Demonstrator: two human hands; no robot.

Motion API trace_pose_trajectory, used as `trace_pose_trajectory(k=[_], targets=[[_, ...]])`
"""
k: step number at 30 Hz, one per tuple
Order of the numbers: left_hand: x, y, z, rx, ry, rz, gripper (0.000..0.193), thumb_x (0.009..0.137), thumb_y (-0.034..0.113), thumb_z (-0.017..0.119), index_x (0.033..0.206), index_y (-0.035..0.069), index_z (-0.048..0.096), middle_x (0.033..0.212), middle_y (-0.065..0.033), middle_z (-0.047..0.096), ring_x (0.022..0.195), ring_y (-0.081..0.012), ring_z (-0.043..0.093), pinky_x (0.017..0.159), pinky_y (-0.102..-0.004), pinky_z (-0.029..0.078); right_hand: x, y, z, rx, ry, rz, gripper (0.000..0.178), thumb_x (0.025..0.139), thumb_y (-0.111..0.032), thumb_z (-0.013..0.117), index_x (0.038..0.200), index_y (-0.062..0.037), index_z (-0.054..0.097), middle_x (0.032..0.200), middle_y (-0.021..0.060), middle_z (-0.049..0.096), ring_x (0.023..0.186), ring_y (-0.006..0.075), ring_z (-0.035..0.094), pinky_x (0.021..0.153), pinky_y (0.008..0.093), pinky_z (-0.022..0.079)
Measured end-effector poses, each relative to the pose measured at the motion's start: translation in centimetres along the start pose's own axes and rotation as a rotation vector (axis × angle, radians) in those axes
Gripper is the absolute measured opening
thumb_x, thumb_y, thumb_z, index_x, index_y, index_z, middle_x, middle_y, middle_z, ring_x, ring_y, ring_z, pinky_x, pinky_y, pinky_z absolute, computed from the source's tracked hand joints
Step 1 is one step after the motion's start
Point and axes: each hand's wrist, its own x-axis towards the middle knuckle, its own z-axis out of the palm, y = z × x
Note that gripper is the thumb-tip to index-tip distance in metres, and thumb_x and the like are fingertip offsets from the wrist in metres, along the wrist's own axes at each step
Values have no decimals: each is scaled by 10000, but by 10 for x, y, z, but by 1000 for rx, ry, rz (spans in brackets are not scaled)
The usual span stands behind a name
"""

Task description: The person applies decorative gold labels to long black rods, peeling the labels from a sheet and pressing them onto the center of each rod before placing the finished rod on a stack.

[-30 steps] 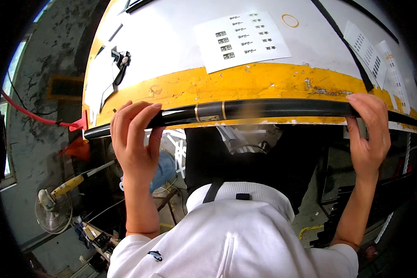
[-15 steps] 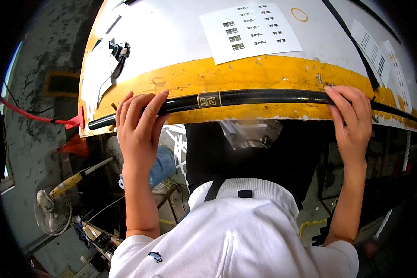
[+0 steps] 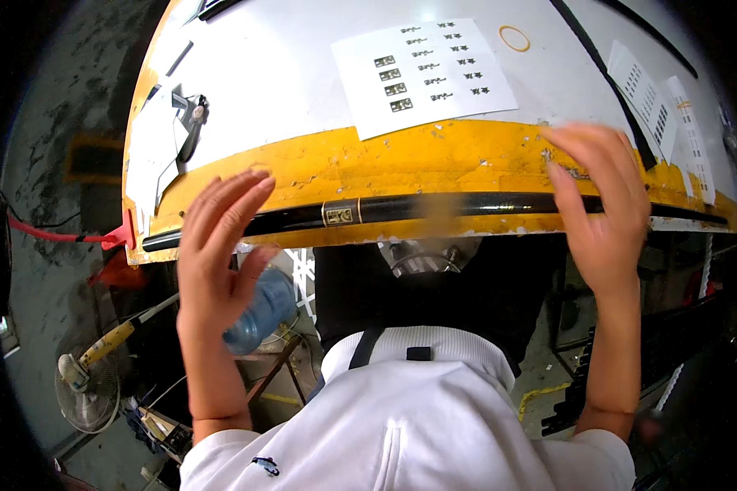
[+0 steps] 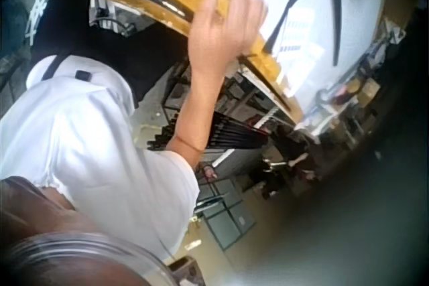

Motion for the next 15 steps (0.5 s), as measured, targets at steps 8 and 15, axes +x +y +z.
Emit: trace_pose_trajectory(k=[8, 15], targets=[[123, -27, 29, -53, -107, 85, 506, 882, 337, 686, 1312, 98, 566, 1410, -99, 518, 1250, -319, 529, 1034, -421, 454, 101, 17, 91, 21, -184, -56, 305, 870, -196, 683, 1130, -37, 667, 1037, 85, 626, 988, 252, 600, 872, 374, 502], [138, -41, 73, 67, -191, 97, 683, 876, 297, 670, 1444, 25, 405, 1532, -122, 359, 1442, -275, 281, 1202, -396, 240, 103, 22, 109, 0, -161, -90, 265, 846, -186, 707, 1073, -50, 704, 971, 52, 600, 971, 223, 580, 833, 361, 510]])
